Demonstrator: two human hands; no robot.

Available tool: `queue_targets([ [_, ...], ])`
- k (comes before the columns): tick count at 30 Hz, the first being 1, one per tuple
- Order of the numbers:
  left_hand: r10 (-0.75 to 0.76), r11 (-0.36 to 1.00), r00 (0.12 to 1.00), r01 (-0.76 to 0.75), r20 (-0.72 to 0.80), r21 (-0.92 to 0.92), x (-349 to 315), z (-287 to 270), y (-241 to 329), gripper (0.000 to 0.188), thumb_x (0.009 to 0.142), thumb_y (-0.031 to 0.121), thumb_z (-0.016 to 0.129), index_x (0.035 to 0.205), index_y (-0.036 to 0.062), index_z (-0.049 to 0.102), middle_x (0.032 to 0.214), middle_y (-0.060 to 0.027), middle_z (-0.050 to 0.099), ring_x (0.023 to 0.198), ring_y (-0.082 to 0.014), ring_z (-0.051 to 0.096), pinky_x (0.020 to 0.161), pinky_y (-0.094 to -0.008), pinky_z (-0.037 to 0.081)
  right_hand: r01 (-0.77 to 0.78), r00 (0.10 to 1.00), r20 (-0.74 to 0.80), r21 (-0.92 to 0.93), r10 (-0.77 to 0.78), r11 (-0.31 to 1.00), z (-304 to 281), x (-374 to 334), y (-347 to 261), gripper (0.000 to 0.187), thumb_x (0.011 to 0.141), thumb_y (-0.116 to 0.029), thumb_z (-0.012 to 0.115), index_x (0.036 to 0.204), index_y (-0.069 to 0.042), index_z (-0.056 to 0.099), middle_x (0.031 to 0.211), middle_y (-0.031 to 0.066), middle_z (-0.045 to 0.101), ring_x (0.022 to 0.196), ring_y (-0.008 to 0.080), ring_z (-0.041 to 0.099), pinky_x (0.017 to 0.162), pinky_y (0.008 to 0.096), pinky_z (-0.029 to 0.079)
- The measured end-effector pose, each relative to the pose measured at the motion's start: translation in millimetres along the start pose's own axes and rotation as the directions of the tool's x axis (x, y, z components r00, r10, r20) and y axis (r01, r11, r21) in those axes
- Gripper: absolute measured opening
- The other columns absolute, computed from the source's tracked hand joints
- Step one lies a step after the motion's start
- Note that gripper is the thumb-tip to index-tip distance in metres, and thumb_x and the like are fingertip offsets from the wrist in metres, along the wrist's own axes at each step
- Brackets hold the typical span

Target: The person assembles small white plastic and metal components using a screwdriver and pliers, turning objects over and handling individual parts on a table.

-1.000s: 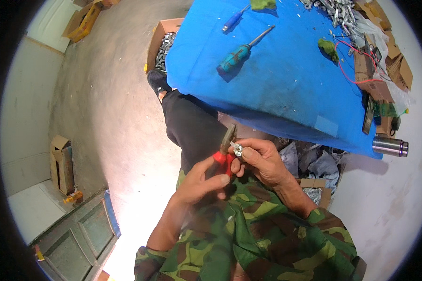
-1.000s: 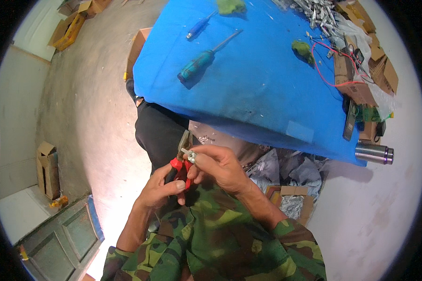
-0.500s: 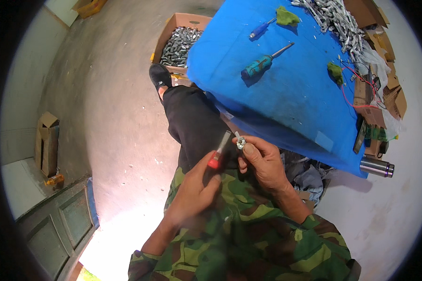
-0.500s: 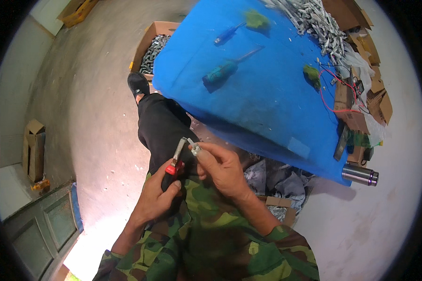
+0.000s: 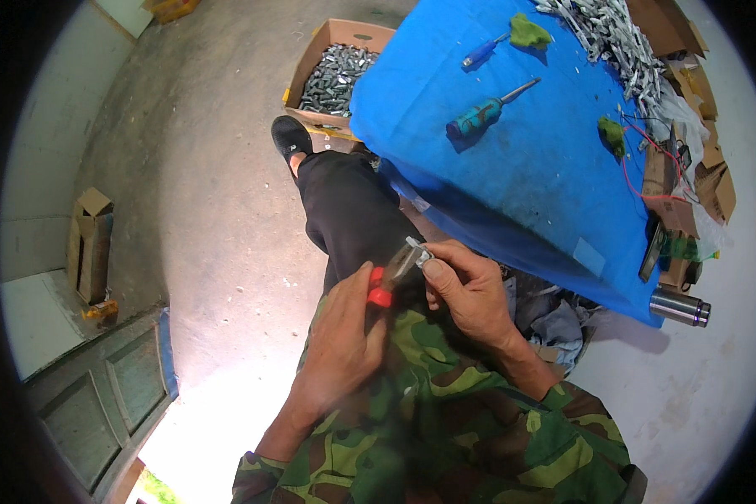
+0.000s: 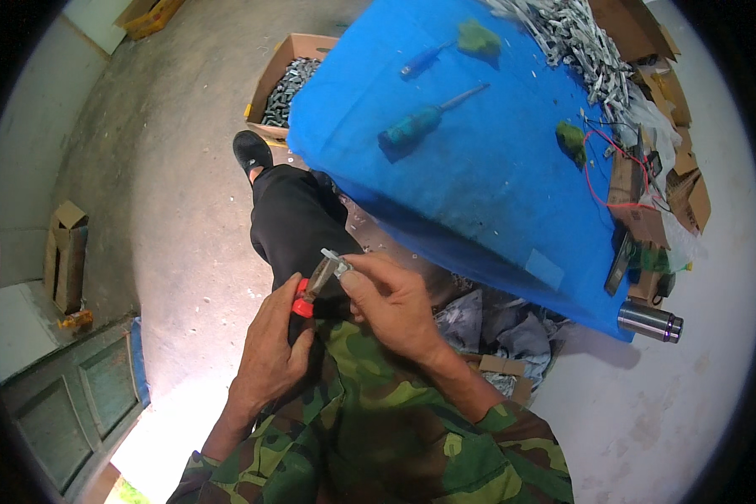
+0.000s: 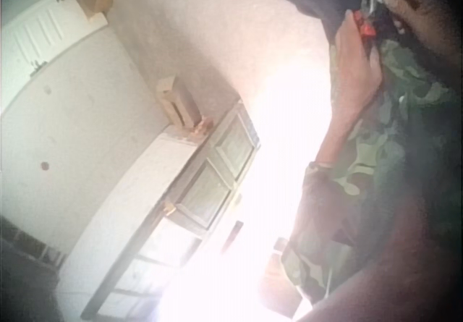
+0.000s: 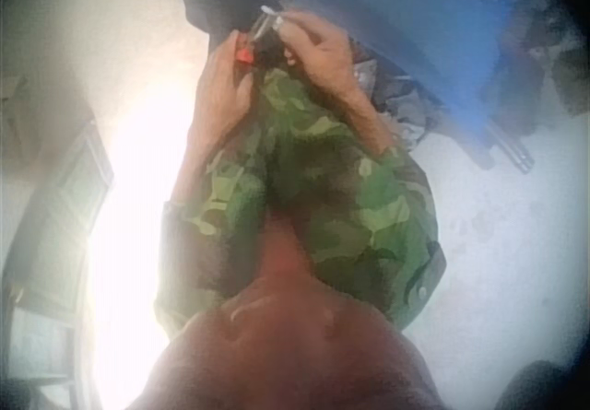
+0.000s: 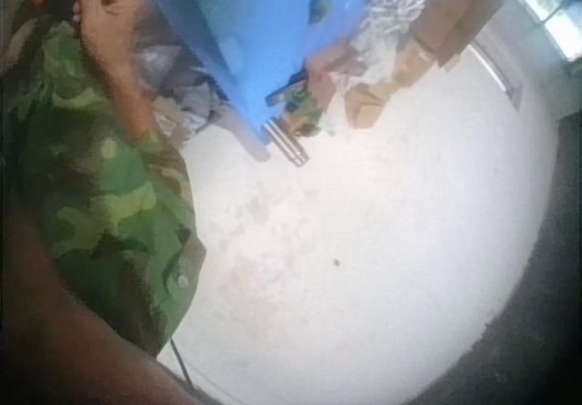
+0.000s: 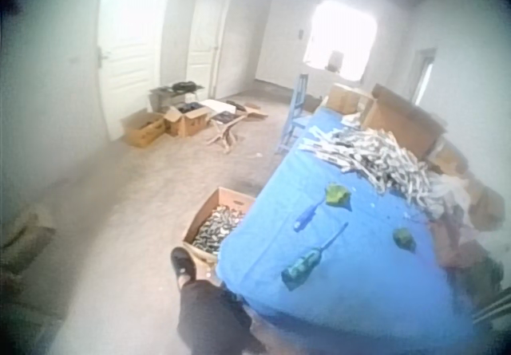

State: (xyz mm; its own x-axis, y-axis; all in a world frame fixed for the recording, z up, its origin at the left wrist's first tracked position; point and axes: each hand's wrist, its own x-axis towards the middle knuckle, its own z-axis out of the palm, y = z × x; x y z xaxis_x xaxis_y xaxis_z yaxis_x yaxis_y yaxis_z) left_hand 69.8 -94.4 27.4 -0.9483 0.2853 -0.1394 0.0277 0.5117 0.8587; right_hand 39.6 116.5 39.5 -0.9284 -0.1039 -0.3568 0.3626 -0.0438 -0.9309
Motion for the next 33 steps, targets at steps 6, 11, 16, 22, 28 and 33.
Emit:
queue_targets([
  [6, 0.056, 0.994, 0.998, -0.058, 0.027, 0.09, 3.9, -1.3, 5.2, 0.064, 0.087, -0.001, 0.07, 0.147, -0.0026, 0.048, 0.128, -0.0275, 0.064, 0.117, -0.0453, 0.064, 0.1, -0.0478, 0.053, 0.015, 1.0, 0.027, 0.033, -0.015, 0.999, -10.7, -3.7, 2.4, 0.028, 0.107, -0.01, 0.063, 0.128, 0.007, 0.068, 0.096, 0.0023, 0.059, 0.071, 0.0058, 0.056, 0.061, 0.0234, 0.047],
  [11, -0.009, 0.988, 0.996, -0.005, 0.088, 0.152, 7.7, -7.1, 20.3, 0.057, 0.083, 0.002, 0.072, 0.137, 0.0002, 0.054, 0.116, -0.0243, 0.066, 0.108, -0.0433, 0.067, 0.089, -0.0468, 0.055, 0.078, 0.992, 0.098, 0.009, -0.078, 0.997, -21.7, -2.6, 5.2, 0.028, 0.106, -0.01, 0.063, 0.128, 0.007, 0.068, 0.096, 0.0026, 0.059, 0.069, 0.0053, 0.055, 0.059, 0.0242, 0.044],
  [16, 0.086, 0.94, 0.995, -0.099, 0.056, 0.327, 10.6, -7.8, 20.6, 0.05, 0.082, 0.0, 0.07, 0.13, 0.0012, 0.057, 0.108, -0.0223, 0.064, 0.099, -0.0417, 0.066, 0.086, -0.0468, 0.054, 0.042, 0.995, 0.089, 0.02, -0.044, 0.999, -24.5, -2.3, 9.3, 0.029, 0.106, -0.011, 0.064, 0.128, 0.006, 0.069, 0.095, 0.0025, 0.061, 0.07, 0.0056, 0.056, 0.061, 0.0236, 0.046],
  [22, 0.006, 0.999, 1.0, -0.006, 0.004, 0.054, 5.4, 5.0, 11.2, 0.047, 0.081, -0.003, 0.067, 0.128, -0.0003, 0.057, 0.107, -0.0217, 0.063, 0.098, -0.0421, 0.065, 0.086, -0.0452, 0.053, -0.055, 0.979, 0.2, 0.053, 0.044, 0.997, -31.1, -1.2, 5.5, 0.03, 0.108, -0.019, 0.061, 0.128, 0.003, 0.068, 0.087, 0.0007, 0.063, 0.072, 0.0057, 0.058, 0.064, 0.0234, 0.047],
  [28, 0.027, 0.997, 1.0, -0.026, -0.007, 0.077, 4.2, 6.0, 12.6, 0.049, 0.082, -0.006, 0.066, 0.13, 0.0009, 0.056, 0.11, -0.0221, 0.065, 0.102, -0.0415, 0.067, 0.089, -0.0437, 0.054, -0.116, 0.917, 0.391, 0.062, 0.082, 0.991, -41.8, -1.1, 0.3, 0.032, 0.113, -0.029, 0.052, 0.106, -0.001, 0.066, 0.078, -0.0022, 0.058, 0.066, 0.0055, 0.052, 0.062, 0.0229, 0.043],
  [33, -0.009, 0.999, 0.994, 0.006, 0.106, 0.033, 4.7, 6.4, 21.4, 0.056, 0.082, -0.005, 0.064, 0.137, 0.001, 0.053, 0.114, -0.0225, 0.066, 0.105, -0.0427, 0.068, 0.093, -0.0421, 0.054, -0.156, 0.864, 0.497, 0.11, 0.081, 0.982, -51.5, 5.7, 2.3, 0.033, 0.113, -0.03, 0.051, 0.101, -0.003, 0.064, 0.073, -0.0045, 0.051, 0.063, 0.0045, 0.043, 0.058, 0.0236, 0.036],
])
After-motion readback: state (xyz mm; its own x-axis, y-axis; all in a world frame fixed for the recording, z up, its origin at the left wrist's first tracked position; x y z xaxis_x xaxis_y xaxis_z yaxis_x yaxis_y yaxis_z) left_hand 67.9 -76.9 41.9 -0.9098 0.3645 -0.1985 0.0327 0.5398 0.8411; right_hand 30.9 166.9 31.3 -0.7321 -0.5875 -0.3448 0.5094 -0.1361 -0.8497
